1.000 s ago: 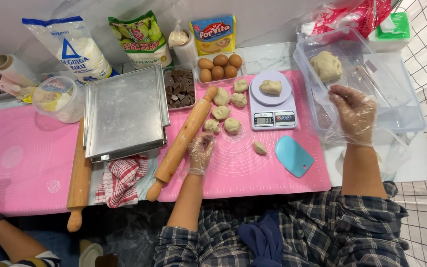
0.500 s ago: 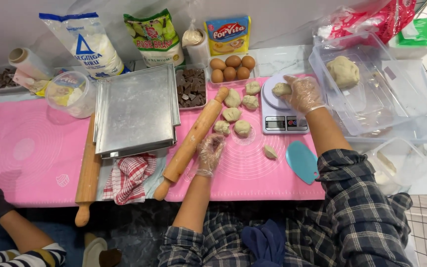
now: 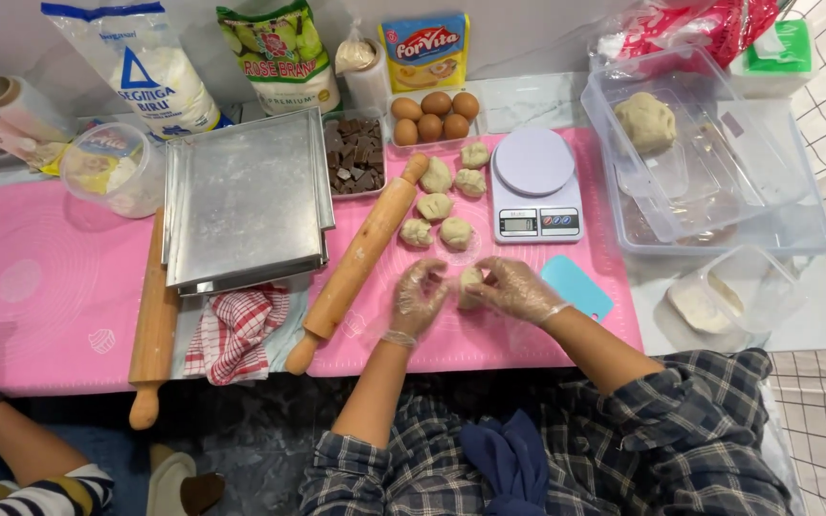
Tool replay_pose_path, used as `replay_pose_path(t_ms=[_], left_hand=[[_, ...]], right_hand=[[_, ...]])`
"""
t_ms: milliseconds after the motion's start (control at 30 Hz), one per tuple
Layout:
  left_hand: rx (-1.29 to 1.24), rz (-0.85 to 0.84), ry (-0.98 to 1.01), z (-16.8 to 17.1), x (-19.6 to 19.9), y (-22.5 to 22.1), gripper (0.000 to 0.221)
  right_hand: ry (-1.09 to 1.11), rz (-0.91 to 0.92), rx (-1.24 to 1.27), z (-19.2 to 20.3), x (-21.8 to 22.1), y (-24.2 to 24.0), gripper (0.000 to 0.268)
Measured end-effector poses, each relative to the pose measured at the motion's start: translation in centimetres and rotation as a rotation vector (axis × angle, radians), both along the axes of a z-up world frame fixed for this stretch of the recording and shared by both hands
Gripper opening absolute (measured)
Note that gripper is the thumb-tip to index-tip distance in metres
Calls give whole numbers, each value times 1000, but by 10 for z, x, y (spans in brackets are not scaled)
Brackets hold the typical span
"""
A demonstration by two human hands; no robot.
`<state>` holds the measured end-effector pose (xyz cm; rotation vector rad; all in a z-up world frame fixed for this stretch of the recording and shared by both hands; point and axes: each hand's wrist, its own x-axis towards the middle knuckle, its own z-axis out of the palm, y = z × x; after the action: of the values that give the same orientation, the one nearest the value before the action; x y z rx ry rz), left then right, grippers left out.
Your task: Portioning dough by weighing individual pieces on a digital scale and shaping them into uniform balls.
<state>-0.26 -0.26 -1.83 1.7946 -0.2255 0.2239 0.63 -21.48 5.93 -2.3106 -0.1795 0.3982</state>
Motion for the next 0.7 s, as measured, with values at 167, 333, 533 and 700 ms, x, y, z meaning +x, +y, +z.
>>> replay_pose_path(t_ms=[167,333,533,700], left_hand=[[333,-36,124,75,-32,-26,84],[310,-30,2,45,-15,-38,63],[306,-180,-35,38,-12,-22,56],[310,-186,-241,-9,4,-14,52]], right_hand=[[-463,-4,-532,41,-14,-62,40],[9,-72,-796,-2,-3,-113,92],[22,2,-833,-6,2,-111,102],[-77,53,-920,40,-14,-95,89]])
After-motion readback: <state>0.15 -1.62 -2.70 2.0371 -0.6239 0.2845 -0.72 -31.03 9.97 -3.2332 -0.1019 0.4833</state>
